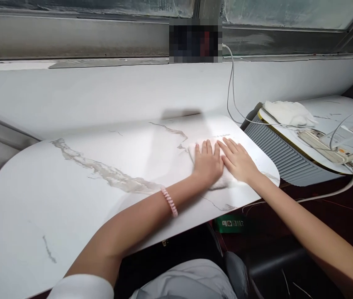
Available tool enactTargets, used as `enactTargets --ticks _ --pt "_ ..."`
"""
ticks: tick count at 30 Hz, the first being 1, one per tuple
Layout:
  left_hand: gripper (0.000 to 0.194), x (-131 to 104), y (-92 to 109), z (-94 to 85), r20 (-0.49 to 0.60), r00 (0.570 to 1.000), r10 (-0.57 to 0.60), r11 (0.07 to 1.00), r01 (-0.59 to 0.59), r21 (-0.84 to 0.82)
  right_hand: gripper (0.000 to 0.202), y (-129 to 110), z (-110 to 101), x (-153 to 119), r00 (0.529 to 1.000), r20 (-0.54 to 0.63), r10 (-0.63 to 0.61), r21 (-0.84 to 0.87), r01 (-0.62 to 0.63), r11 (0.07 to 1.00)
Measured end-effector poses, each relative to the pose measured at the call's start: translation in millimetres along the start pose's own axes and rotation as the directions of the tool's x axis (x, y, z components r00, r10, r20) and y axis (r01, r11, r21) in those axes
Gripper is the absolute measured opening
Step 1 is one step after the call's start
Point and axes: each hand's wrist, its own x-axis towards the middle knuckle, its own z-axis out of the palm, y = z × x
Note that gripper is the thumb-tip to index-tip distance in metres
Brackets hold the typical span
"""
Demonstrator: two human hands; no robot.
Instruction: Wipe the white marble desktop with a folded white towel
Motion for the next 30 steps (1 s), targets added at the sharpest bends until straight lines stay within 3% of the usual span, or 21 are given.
enactTargets --ticks 6,12,16,23,30 --pt "0.055 -67.3 3.2 -14.7 0.025 0.996 0.087 0.992 -0.089 0.086 0.058 -42.4 -7.1 -57.6 0.999 -0.017 -0.041 0.005 0.041 0.999" --pt "0.055 -77.9 -8.7 -27.1 0.121 0.991 0.059 0.998 -0.056 -0.030 0.059 -61.0 -7.1 -59.3 1.000 -0.004 -0.005 -0.001 0.005 1.000" --pt "0.057 -56.8 -20.6 -27.0 0.192 0.981 -0.012 0.989 0.040 -0.144 0.058 -60.9 -1.6 -32.3 1.000 -0.005 0.024 -0.011 -0.024 1.000" --pt "0.056 12.2 -63.7 -8.4 0.039 0.992 -0.118 0.981 0.123 -0.152 0.056 -56.0 9.7 59.4 0.998 -0.034 0.056 0.014 -0.055 0.998" --pt "0.055 74.7 -109.5 -4.2 0.002 0.982 -0.187 0.973 0.186 -0.136 0.057 -50.6 19.0 145.2 1.000 -0.015 0.025 0.040 -0.025 0.999"
